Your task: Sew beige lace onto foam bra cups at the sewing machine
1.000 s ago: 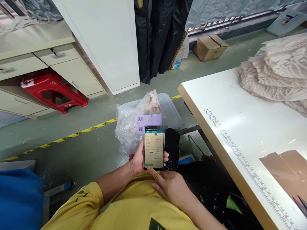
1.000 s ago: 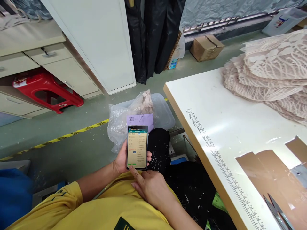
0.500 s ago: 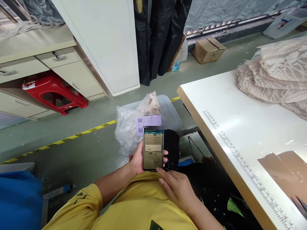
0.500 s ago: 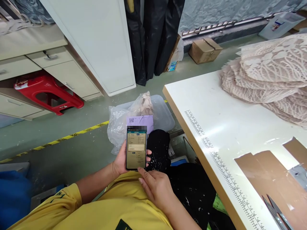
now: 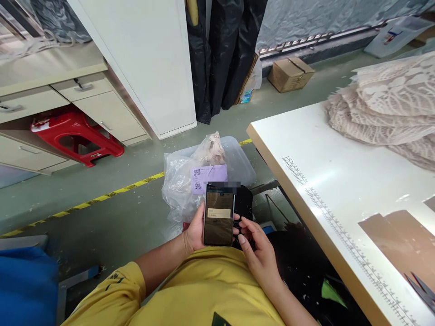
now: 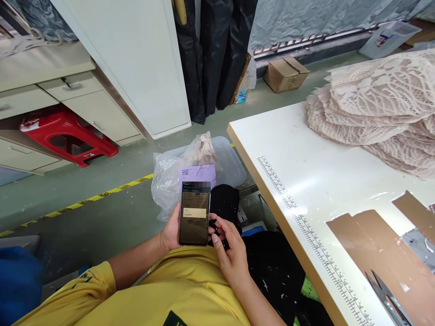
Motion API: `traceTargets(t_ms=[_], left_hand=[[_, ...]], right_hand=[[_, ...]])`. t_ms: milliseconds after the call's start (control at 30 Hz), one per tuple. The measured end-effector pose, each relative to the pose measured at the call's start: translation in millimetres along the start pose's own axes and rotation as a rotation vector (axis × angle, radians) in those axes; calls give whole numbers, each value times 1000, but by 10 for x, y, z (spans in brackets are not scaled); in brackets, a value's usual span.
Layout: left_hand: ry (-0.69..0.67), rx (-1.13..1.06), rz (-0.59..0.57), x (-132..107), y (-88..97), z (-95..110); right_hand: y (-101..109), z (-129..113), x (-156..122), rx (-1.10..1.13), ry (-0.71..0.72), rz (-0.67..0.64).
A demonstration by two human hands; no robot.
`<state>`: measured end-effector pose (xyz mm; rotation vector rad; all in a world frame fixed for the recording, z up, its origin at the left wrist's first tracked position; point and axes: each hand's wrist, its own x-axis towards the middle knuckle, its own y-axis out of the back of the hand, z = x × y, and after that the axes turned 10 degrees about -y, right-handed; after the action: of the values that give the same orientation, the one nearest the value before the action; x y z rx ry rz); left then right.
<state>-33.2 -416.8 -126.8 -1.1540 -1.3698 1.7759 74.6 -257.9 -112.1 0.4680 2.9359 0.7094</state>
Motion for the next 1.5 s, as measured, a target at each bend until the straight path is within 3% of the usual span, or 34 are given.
traceTargets(t_ms=[200, 667, 1000, 1300, 1500], left_hand=[[-9, -9, -5, 6, -77, -63], [14, 10, 31, -17, 87, -135], [-22, 26, 10, -7, -2, -138], [-1, 7, 3, 16, 26, -167], [20, 11, 2, 67, -92, -198]], right_hand=[[-35, 13, -17, 23, -47, -38], [-34, 21, -40, 12, -50, -118], [-18, 3, -31, 15, -27, -138], [6, 3, -34, 98, -98, -164], [61, -5, -76, 170, -120, -105]])
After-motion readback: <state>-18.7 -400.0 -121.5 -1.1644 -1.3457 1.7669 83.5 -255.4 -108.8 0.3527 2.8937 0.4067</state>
